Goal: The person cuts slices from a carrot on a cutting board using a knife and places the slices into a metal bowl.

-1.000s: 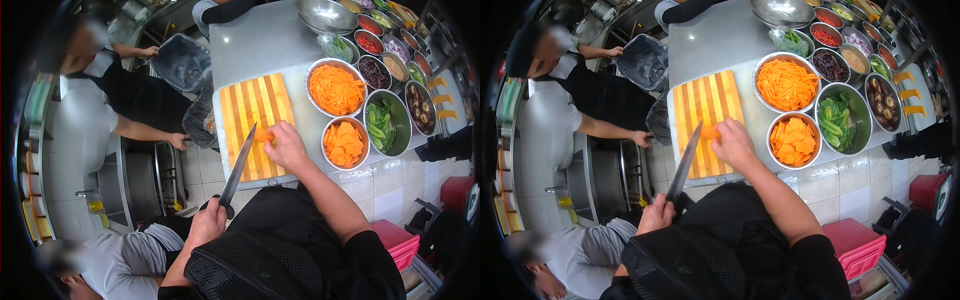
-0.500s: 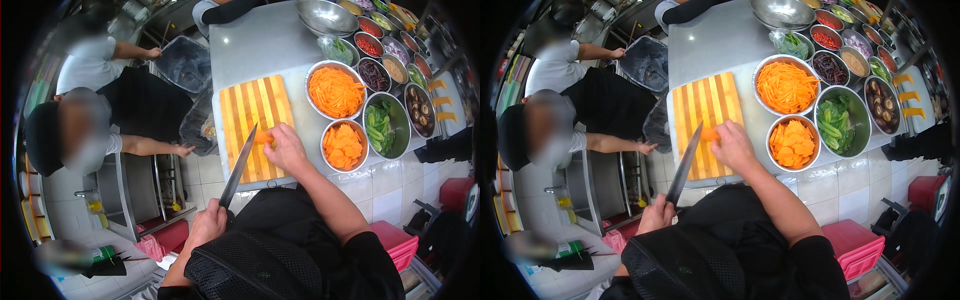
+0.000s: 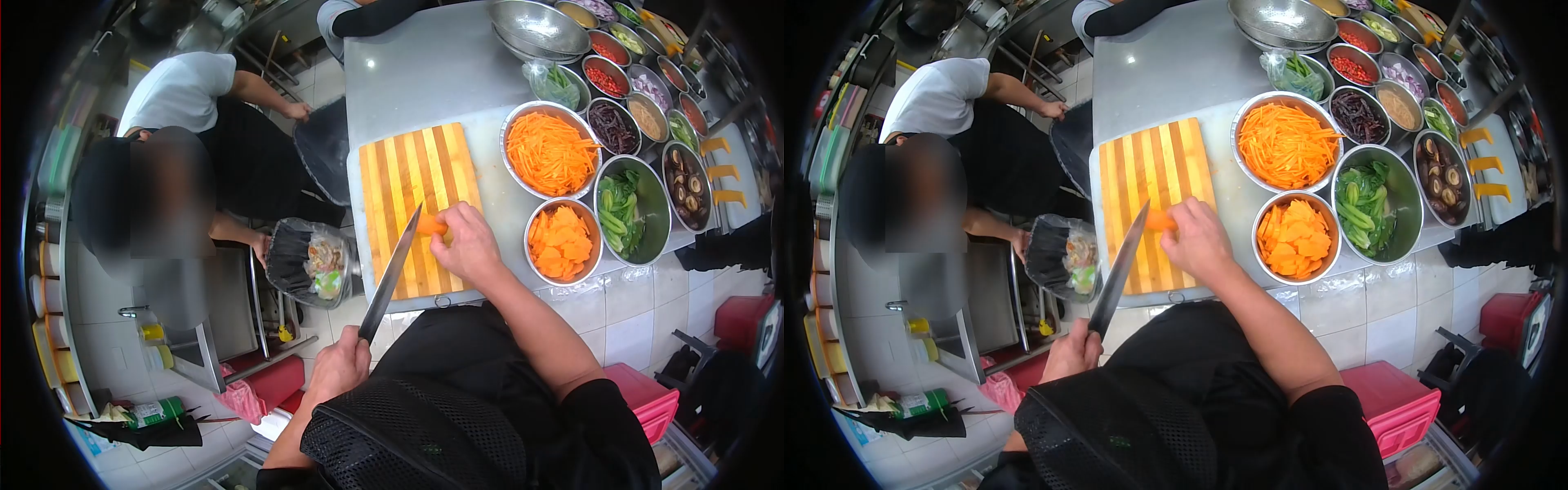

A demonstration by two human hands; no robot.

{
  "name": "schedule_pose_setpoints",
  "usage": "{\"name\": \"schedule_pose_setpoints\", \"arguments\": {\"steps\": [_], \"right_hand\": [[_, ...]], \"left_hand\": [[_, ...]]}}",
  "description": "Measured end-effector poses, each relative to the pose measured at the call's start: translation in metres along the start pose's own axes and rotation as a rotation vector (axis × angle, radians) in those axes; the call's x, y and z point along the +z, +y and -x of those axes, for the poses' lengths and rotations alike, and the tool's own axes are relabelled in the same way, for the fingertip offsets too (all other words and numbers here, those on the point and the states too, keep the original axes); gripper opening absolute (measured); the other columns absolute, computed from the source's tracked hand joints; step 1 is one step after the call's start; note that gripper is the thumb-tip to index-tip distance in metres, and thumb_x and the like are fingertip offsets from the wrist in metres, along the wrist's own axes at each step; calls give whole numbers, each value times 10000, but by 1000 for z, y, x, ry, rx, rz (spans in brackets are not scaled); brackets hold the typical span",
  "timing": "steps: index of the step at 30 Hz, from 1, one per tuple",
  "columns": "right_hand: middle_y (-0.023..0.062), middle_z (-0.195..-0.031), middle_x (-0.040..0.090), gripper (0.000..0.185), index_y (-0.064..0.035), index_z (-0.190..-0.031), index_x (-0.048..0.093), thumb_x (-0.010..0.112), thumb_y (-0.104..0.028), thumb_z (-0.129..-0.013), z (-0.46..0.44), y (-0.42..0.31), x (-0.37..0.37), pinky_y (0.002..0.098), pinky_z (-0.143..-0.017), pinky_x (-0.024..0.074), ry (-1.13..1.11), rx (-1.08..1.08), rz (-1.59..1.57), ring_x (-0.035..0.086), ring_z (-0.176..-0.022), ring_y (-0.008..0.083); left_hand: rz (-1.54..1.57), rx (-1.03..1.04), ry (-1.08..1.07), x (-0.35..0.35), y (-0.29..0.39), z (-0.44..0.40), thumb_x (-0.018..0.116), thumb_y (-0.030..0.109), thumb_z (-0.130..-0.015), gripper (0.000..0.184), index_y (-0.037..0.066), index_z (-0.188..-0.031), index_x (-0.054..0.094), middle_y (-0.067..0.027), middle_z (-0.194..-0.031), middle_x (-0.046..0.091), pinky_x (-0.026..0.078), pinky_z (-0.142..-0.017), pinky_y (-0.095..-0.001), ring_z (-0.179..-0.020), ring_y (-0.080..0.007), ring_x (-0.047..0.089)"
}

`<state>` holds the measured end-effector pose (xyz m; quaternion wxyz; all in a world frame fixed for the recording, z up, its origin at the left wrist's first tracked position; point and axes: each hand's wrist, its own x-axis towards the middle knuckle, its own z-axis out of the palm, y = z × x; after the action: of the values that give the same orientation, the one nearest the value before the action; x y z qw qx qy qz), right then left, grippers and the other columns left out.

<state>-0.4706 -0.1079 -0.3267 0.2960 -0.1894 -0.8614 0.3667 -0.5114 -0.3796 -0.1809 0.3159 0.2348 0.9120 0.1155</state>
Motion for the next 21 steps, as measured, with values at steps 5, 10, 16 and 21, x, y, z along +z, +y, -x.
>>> {"name": "schedule_pose_setpoints", "arguments": {"steps": [5,10,16,21], "right_hand": [[138,-1024,623,274,-23,-1027,665,778,-69,-781,0,0,0,430,-883,546,-10,2,4,643,-984,342],[135,-1025,623,273,-23,-1023,663,778,-68,-780,0,1,0,431,-883,546,-16,4,8,642,-986,342],[135,-1022,623,272,-21,-1020,662,779,-65,-779,-1,0,0,430,-881,545,-12,-4,3,641,-984,341],[136,-1020,623,277,-19,-1019,661,782,-59,-774,0,1,0,430,-879,546,-6,-10,-5,641,-980,342]], "left_hand": [[47,-44,10,0,-2,0,541,216,-1024,197,37,-1104,523,-349,-788,666,498,-784,-637,-833,-578,649],[55,-65,16,-1,-3,0,550,239,-1023,217,48,-1123,529,-359,-810,672,494,-799,-646,-847,-593,647],[71,-68,13,-3,-5,-1,547,239,-1020,218,41,-1111,538,-372,-822,669,498,-812,-644,-869,-597,646],[58,-62,9,-5,-5,-2,543,232,-1016,217,30,-1096,534,-380,-837,668,498,-817,-645,-875,-602,639]]}}
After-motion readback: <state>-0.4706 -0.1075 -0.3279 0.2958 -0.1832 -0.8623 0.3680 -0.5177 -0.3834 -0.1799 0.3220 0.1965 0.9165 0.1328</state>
